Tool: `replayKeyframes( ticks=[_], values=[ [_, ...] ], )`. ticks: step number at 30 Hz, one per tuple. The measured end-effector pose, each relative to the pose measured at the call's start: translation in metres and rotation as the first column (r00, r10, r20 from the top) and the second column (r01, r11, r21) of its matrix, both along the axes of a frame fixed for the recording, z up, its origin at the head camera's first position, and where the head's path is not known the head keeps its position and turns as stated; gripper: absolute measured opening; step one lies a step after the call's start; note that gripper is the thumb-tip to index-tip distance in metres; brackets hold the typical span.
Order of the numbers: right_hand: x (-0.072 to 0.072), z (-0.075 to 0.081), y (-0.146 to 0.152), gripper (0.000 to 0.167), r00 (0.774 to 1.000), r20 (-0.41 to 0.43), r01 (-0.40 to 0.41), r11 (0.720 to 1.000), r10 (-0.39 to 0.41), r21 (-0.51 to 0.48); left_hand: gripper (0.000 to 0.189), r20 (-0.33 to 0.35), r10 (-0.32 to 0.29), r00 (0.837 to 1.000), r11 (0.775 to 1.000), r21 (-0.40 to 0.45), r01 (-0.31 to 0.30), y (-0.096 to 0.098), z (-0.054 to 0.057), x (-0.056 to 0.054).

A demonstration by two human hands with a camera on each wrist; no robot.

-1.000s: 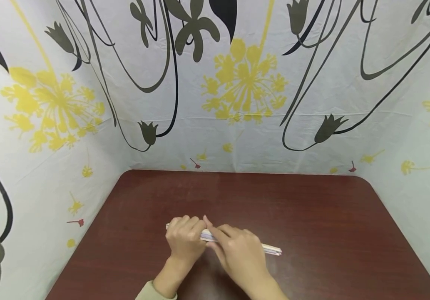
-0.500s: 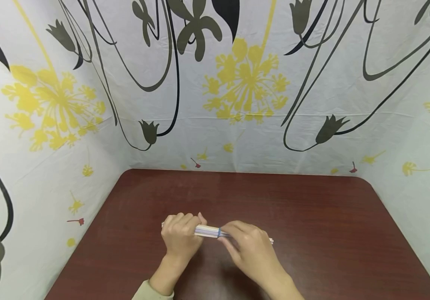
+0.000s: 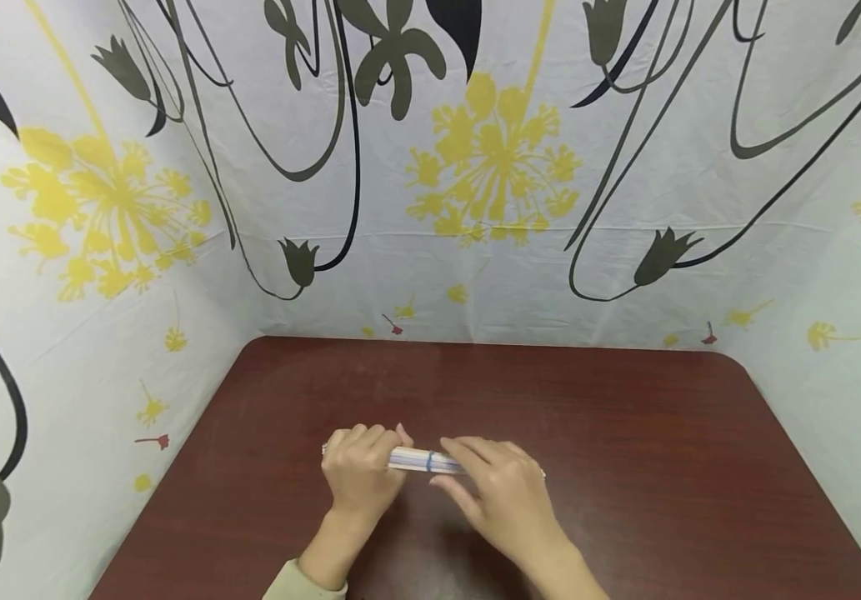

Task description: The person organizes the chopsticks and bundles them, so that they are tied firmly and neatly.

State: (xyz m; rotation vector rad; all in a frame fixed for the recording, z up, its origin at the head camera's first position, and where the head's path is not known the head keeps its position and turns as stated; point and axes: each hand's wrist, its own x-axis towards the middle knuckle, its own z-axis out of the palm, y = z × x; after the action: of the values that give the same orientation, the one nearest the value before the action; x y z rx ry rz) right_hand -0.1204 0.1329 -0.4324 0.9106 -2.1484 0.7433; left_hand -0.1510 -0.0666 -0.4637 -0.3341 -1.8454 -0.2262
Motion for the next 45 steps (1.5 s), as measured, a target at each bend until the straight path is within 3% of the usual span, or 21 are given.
replayKeyframes(
  ticks=[5, 17, 23, 29, 33, 36, 39, 42, 45],
  values=[
    [-0.007, 0.004, 0.010, 0.040, 0.997, -0.082, -0.009, 1.000, 0.010, 0.011, 0.035, -0.011, 0.014, 1.000, 1.000, 0.028, -0.014, -0.005, 0.002, -0.002],
    [-0.011, 0.003, 0.014, 0.035, 0.994, -0.091, -0.052, 0.997, 0.058, 0.059, 0.038, -0.066, 0.017, 0.998, 1.000, 0.018, -0.016, -0.010, 0.001, -0.006],
    [-0.012, -0.003, 0.014, 0.037, 0.996, -0.090, -0.014, 0.998, 0.020, 0.068, 0.037, -0.068, 0.022, 0.997, 1.000, 0.023, -0.020, -0.012, -0.002, -0.007],
    [-0.014, -0.013, 0.012, 0.044, 0.993, -0.042, 0.116, 0.987, -0.112, 0.110, 0.035, 0.002, 0.024, 1.000, 1.000, 0.019, -0.024, -0.011, -0.009, -0.008],
    [-0.019, -0.022, 0.014, 0.037, 0.988, -0.030, 0.154, 0.981, -0.152, 0.117, 0.027, 0.152, -0.026, 0.988, 0.999, -0.031, 0.031, -0.014, -0.016, -0.009],
    [-0.026, -0.032, 0.019, 0.029, 0.988, -0.015, 0.156, 0.981, -0.155, 0.119, 0.014, 0.305, -0.081, 0.949, 0.990, -0.086, 0.112, -0.019, -0.020, -0.012],
    [-0.033, -0.045, 0.025, 0.026, 0.987, 0.010, 0.157, 0.980, -0.159, 0.124, 0.025, 0.452, -0.100, 0.887, 0.977, -0.126, 0.174, -0.027, -0.023, -0.015],
    [-0.040, -0.059, 0.032, 0.026, 0.984, 0.038, 0.166, 0.978, -0.172, 0.128, 0.035, 0.590, -0.123, 0.798, 0.967, -0.108, 0.229, -0.036, -0.026, -0.019],
    [-0.045, -0.069, 0.037, 0.028, 0.979, 0.077, 0.181, 0.976, -0.191, 0.120, 0.041, 0.720, -0.195, 0.666, 0.956, -0.012, 0.294, -0.045, -0.025, -0.022]
  ],
)
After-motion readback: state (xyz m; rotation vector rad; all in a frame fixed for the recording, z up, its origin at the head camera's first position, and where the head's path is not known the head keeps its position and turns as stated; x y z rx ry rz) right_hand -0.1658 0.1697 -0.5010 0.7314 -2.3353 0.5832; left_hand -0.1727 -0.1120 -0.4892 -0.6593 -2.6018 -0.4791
